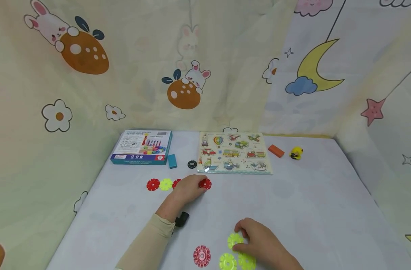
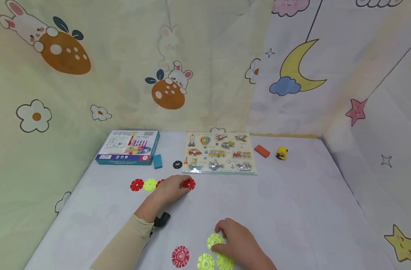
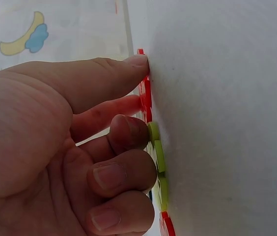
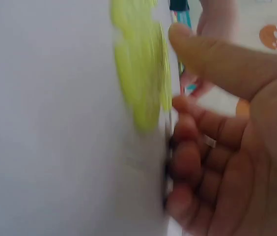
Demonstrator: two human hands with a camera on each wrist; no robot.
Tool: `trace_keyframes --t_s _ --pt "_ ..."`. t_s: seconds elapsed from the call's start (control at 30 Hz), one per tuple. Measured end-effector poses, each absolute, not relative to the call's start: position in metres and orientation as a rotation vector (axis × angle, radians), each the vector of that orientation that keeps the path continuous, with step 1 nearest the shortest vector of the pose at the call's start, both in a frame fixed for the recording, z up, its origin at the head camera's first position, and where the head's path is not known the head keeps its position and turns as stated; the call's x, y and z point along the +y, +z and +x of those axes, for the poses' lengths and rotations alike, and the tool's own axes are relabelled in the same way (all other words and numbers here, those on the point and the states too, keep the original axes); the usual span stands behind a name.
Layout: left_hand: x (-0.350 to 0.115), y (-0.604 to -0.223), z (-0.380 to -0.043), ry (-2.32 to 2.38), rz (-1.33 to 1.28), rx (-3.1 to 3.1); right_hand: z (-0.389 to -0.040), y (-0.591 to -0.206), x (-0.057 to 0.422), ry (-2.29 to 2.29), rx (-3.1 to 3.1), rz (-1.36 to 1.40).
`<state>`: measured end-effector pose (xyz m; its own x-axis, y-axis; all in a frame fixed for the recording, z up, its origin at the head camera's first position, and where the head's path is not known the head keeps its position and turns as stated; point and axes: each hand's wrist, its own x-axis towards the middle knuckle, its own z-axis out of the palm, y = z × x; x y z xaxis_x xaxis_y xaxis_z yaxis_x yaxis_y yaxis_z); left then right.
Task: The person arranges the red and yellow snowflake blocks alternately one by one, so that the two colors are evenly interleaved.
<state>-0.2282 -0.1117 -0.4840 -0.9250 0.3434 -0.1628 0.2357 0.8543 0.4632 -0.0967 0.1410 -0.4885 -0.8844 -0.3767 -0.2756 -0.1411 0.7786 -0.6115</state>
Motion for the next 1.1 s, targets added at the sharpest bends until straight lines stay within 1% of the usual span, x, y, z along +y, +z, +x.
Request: trace_keyframes --t_s 0.23,0.43,0.63,0.73,0.83,1.1 --pt "-0.11 -0.489 -0.231 0.639 0.425 2.797 -0.09 -0.48 0.127 -0.665 2.658 -0.269" --pt "-0.11 -0.491 -0.23 0.637 0.424 2.793 -0.088 -0.476 0.121 -0.748 2.562 -0.122" --pt "-0.11 -0.49 -0.229 0.638 0.429 2.804 -0.09 -0.474 0.126 -1.002 2.477 -0.248" --pt "-0.11 -0.49 -0.229 0.637 0.42 2.802 -0.097 -0.469 0.13 -1.128 2.399 -0.262" --pt "-0.11 -0.49 -0.228 0.631 0.411 2.803 -0.11 -0.461 0.132 -1.209 2.35 -0.213" --pt "-0.11 -0.489 -0.228 0.613 0.406 2.814 -0.158 -0.451 0.124 -1.254 2.522 -0.145"
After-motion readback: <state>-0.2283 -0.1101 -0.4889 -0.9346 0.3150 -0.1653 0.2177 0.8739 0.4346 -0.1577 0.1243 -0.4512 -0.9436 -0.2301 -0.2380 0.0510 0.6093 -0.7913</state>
